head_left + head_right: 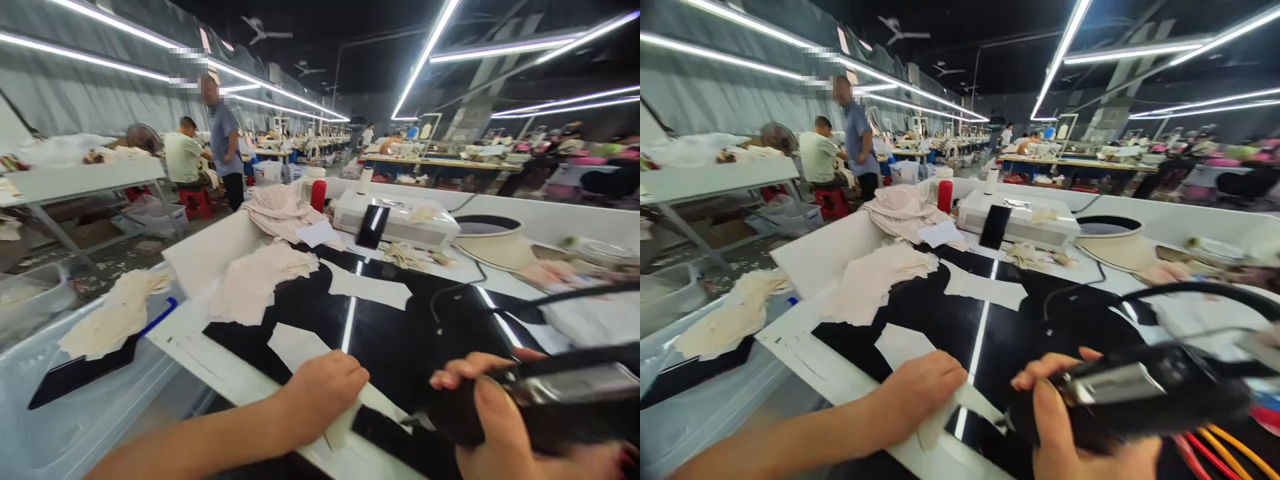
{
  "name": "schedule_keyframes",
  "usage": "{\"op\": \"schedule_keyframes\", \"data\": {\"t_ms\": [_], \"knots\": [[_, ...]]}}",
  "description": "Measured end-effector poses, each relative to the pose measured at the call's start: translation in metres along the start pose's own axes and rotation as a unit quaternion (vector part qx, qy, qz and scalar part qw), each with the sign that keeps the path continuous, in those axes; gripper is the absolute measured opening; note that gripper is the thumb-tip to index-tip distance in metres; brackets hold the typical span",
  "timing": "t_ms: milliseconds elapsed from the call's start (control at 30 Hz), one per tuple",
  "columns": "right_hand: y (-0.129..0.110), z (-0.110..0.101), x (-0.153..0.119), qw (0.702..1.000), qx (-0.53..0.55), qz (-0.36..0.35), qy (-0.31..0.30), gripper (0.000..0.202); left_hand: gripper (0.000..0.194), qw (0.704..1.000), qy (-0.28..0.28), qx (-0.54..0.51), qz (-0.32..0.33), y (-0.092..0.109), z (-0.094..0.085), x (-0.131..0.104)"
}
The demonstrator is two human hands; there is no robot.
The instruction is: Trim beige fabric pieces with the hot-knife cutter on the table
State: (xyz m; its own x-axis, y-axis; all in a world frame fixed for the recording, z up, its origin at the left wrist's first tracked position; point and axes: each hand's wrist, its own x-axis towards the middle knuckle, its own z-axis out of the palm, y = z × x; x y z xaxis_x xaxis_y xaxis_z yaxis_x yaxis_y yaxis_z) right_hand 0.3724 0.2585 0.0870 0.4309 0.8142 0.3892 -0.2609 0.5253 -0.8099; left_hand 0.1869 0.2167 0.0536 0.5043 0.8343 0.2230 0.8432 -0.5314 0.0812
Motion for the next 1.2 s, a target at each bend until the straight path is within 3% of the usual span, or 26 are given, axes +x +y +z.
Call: {"op": "schedule_keyframes", "data": {"t_ms": [133,467,700,967,1200], "knots": [[-0.02,0.012,-0.013,0.999,-0.022,-0.031,-0.03,0.046,0.026,0.998,-0.026,-0.054,0.01,-0.009,-0.002,-0.002],[-0.024,0.013,-0.02,0.998,0.003,-0.032,-0.052,0.043,0.037,0.998,-0.053,-0.035,-0.001,-0.008,-0.009,-0.01],[-0.027,0.015,-0.023,0.998,0.009,-0.027,-0.057,0.045,0.012,0.997,-0.066,0.029,0.016,0.006,-0.016,-0.011],[-0.029,0.017,-0.026,0.997,0.026,-0.011,-0.069,0.046,0.081,0.996,0.011,0.071,0.06,0.021,-0.005,-0.018],[-0.028,0.016,-0.019,0.996,0.026,-0.01,-0.086,0.043,0.094,0.996,0.018,0.072,0.057,0.024,0.005,-0.025]]}}
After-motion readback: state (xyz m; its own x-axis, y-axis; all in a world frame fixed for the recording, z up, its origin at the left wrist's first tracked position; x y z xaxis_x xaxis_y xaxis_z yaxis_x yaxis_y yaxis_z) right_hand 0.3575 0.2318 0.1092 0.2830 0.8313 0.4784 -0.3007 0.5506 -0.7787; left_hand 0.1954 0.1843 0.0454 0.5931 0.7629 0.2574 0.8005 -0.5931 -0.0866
